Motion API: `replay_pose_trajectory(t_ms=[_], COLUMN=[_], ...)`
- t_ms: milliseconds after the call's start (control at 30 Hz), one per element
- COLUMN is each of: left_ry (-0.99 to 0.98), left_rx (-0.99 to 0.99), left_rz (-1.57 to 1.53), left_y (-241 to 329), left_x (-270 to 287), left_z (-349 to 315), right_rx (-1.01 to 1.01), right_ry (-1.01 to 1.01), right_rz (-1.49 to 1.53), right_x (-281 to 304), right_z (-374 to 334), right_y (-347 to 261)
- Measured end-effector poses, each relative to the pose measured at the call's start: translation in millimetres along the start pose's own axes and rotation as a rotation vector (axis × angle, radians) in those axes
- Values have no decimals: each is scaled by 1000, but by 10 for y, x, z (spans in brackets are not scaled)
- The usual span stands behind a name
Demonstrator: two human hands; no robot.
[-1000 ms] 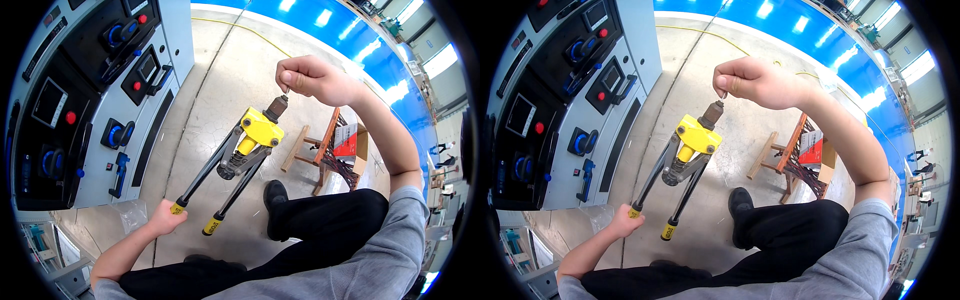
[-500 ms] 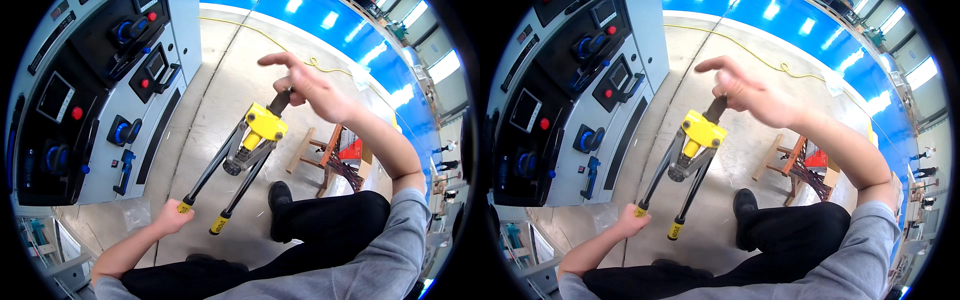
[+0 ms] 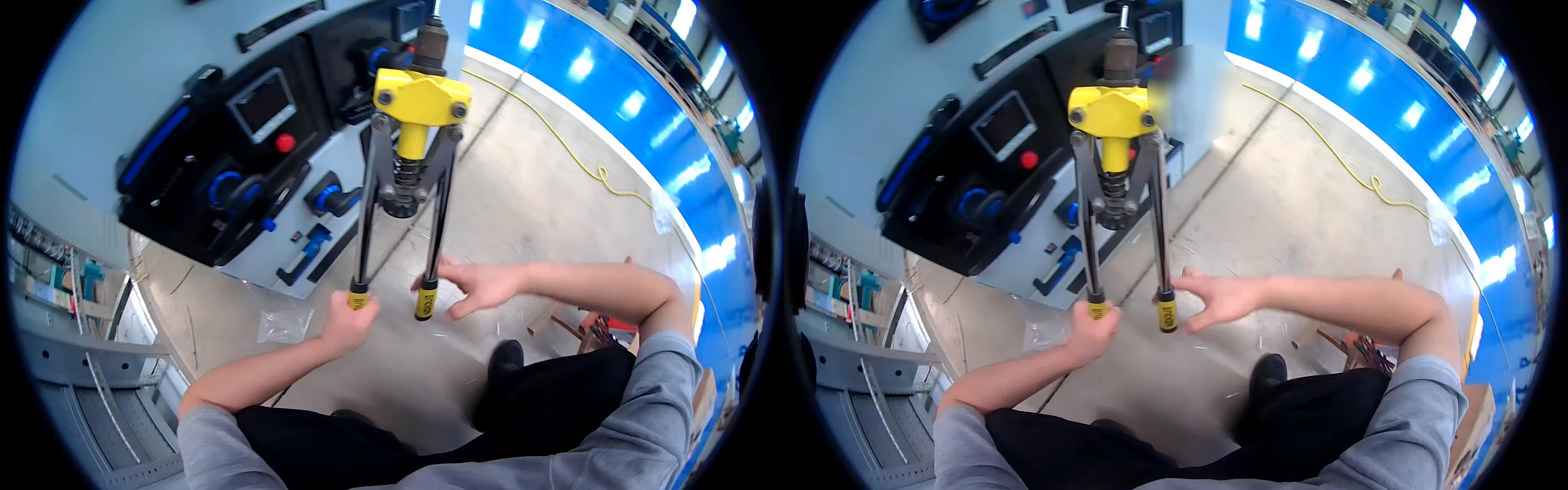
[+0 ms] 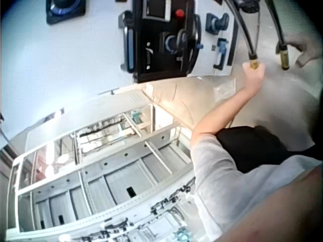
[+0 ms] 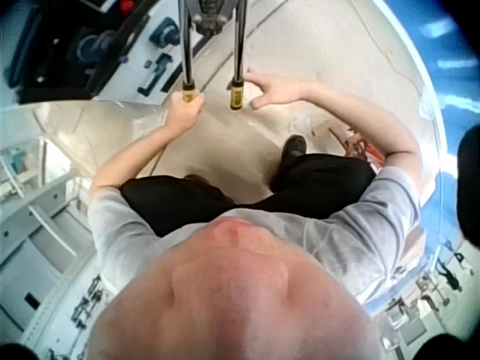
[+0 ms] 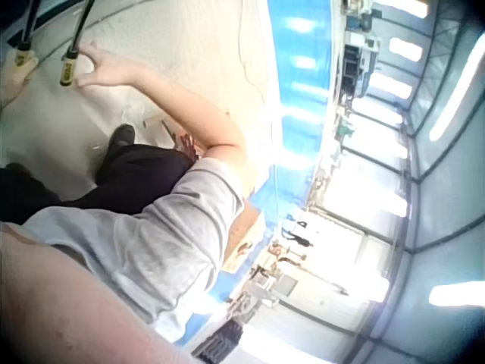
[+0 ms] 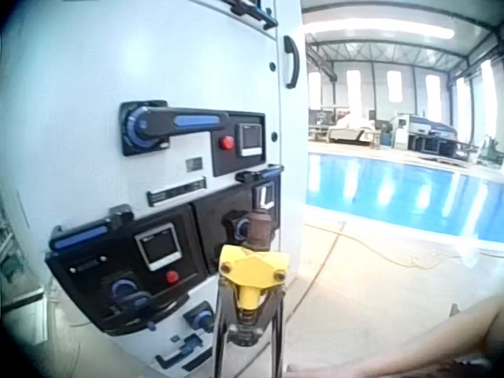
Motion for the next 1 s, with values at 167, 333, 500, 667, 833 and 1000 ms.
replay_pose_trajectory(t_ms=[167,333,500,667,833,1000], left_ry=[154,227,314,319,282,202], left_rx=[-218,-258,-85,-84,-228,-106], left_rz=[169,478,915,750,510,358], left_y=[511,582,-16,-591,-697,-992], left_x=[377,1303,2237,2034,1575,1406], left_z=[-4,2,-722,-971,-899,-899], right_rx=[-231,-210,-193,-197,-262,-381], right_ry=[320,798,952,746,614,662], right_rz=[75,-38,-906,-882,-611,-342], right_x=[-20,1384,2327,1899,1241,477], right_z=[466,-38,-929,-610,-205,-1], right_y=[273,1030,223,184,707,1060])
Point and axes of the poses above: each hand's wrist, its own z-axis towards the middle knuckle, its own x-axis out of the back of the hand, y = z × x, the point moved 10 cm from there along z, towards the middle knuckle, and after that the axes turned 2 degrees about -x, right-handed, at the moved point
